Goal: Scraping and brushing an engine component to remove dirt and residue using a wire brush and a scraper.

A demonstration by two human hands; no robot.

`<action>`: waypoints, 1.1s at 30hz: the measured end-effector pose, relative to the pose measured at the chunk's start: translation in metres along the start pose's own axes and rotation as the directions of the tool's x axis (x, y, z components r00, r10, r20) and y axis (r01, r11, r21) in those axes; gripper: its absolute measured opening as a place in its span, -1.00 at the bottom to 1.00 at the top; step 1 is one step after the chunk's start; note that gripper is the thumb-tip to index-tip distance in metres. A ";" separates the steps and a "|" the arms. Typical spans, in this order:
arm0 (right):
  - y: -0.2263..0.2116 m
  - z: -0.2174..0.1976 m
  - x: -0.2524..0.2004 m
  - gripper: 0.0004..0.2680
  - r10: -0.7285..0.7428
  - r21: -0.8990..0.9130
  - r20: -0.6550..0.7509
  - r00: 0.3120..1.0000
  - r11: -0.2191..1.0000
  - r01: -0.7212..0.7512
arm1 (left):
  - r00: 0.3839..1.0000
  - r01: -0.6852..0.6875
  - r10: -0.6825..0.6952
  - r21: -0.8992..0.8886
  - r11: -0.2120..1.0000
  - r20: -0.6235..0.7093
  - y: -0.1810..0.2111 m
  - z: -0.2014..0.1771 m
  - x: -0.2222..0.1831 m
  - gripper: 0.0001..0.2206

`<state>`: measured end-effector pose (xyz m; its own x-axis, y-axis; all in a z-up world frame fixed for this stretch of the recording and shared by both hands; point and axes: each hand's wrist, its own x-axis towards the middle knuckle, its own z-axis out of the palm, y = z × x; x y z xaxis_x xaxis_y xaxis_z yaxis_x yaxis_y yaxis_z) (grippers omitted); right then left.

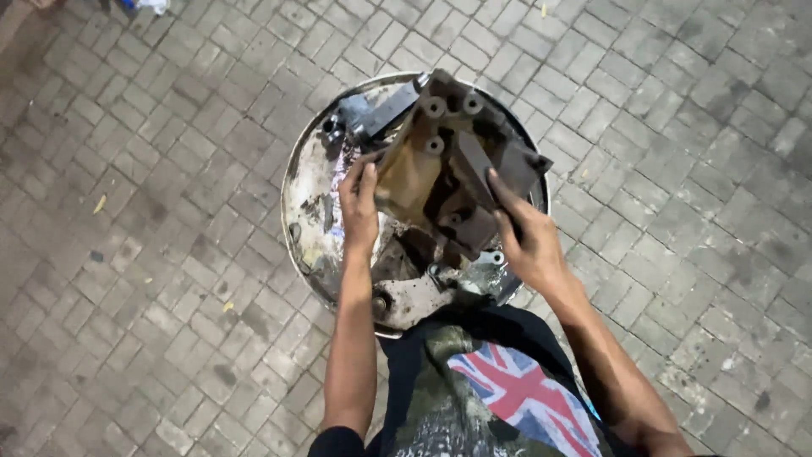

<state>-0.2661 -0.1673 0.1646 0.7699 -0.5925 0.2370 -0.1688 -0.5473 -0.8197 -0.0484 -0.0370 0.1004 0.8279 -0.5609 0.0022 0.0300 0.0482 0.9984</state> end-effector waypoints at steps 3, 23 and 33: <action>-0.002 0.003 -0.025 -0.59 0.055 -0.002 0.068 0.996 0.998 -0.055 | 0.996 0.077 -0.078 -0.023 0.997 -0.032 0.013 -0.001 -0.002 -0.47; -0.072 0.021 -0.032 -0.61 0.147 0.140 0.403 0.904 0.965 -0.219 | 0.999 0.046 -0.052 -0.317 0.947 -0.009 0.005 -0.004 -0.014 -0.24; 0.041 0.002 -0.112 -0.58 0.525 0.365 0.102 0.845 0.771 -0.523 | 0.955 0.284 -0.297 -0.315 0.906 0.009 -0.058 -0.024 -0.068 -0.23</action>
<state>-0.3580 -0.1222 0.1034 0.6243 -0.7281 -0.2832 -0.3081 0.1036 -0.9457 -0.0927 0.0184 0.0414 0.7769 -0.5571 -0.2935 0.4386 0.1443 0.8870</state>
